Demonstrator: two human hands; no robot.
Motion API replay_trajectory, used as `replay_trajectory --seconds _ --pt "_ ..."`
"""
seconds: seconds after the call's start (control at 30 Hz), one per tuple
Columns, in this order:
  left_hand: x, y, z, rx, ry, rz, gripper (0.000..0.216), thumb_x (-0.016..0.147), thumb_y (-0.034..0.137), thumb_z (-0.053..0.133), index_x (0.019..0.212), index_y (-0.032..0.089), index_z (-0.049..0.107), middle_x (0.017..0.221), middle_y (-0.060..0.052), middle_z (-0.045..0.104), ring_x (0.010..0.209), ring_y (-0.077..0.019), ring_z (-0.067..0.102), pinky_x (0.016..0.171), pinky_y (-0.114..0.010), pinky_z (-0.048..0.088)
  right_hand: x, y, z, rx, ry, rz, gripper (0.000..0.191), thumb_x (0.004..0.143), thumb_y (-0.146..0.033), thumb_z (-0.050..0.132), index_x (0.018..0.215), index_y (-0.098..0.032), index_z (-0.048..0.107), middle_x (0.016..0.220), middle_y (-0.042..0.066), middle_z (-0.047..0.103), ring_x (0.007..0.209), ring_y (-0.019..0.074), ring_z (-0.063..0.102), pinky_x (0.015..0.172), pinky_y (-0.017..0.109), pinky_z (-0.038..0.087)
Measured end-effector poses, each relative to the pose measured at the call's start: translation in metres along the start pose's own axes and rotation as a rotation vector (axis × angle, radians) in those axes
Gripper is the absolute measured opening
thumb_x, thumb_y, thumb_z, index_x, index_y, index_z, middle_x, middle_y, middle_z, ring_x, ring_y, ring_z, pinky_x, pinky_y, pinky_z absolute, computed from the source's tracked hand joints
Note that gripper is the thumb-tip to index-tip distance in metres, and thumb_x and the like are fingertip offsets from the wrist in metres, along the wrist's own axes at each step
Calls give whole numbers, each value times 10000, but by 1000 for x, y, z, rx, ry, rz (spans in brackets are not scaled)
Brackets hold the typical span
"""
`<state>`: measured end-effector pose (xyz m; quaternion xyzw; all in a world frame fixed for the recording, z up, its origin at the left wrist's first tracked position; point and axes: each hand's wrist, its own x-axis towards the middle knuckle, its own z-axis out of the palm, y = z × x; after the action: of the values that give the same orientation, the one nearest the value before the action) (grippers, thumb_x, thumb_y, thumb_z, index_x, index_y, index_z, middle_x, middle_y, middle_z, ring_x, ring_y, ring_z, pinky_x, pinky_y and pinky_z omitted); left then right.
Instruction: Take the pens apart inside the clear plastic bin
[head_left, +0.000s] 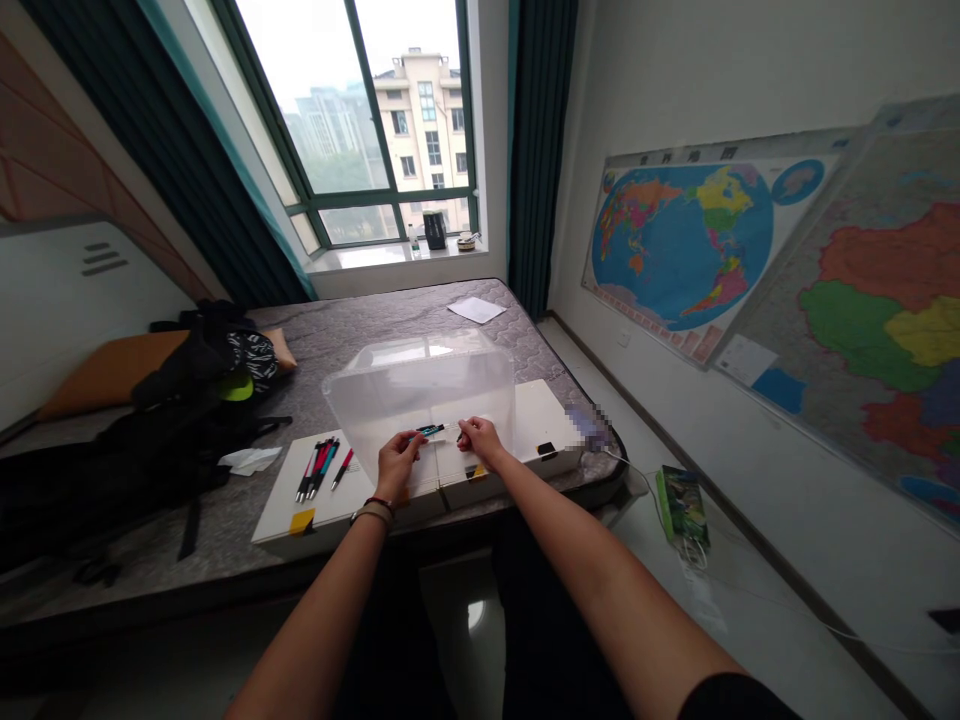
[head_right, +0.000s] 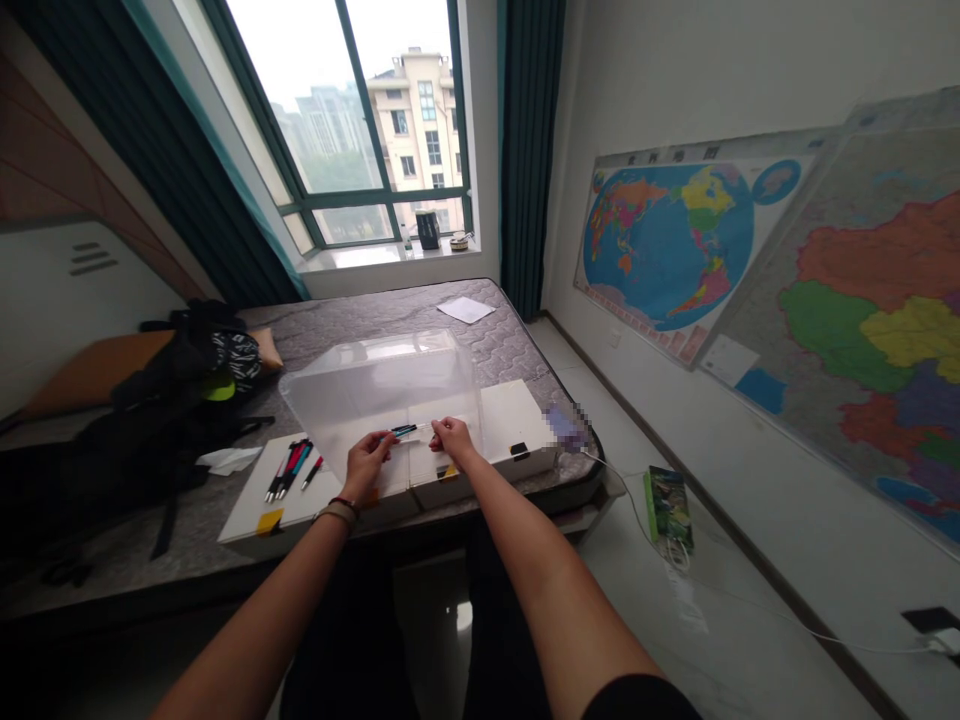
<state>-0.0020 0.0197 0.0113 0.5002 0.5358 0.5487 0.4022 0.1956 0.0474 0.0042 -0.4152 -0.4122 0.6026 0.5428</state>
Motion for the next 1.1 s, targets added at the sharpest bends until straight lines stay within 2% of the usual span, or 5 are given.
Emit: replay_trajectory --seconds 0.3,0.5,0.63,0.83,1.1 --pt "-1 5 0 -37 -35 -31 571 653 543 778 1053 141 716 900 -75 738 584 -77 514 601 -242 450 1 1 -1 -25 -25 7 337 761 -481 691 711 -173 565 504 -31 569 495 122 600 507 222 509" --pt "-2 6 -2 46 -78 -26 535 628 520 800 1015 153 757 846 -66 737 616 -104 542 622 -262 479 0 -1 -1 -28 -189 82 339 773 -399 737 1001 -157 672 681 16 682 654 162 706 586 230 561" --pt "-1 -1 1 120 -148 -18 523 624 508 804 1008 156 762 833 -67 743 628 -127 580 650 -286 509 -1 -2 -1 -8 -222 84 289 714 -312 800 917 -142 684 809 46 713 719 176 730 631 237 575" --pt "0 -5 3 187 -190 -3 533 667 534 765 1048 161 744 893 -77 752 709 -175 648 704 -318 539 2 3 -2 27 -195 63 296 695 -321 807 868 -145 643 779 34 703 710 180 732 634 255 583" --pt "0 -8 2 370 -230 90 439 747 529 701 1043 207 741 1066 -71 740 946 -219 682 887 -352 520 3 6 -1 -54 -107 -24 273 709 -326 773 849 -161 606 680 6 660 677 176 711 560 254 573"
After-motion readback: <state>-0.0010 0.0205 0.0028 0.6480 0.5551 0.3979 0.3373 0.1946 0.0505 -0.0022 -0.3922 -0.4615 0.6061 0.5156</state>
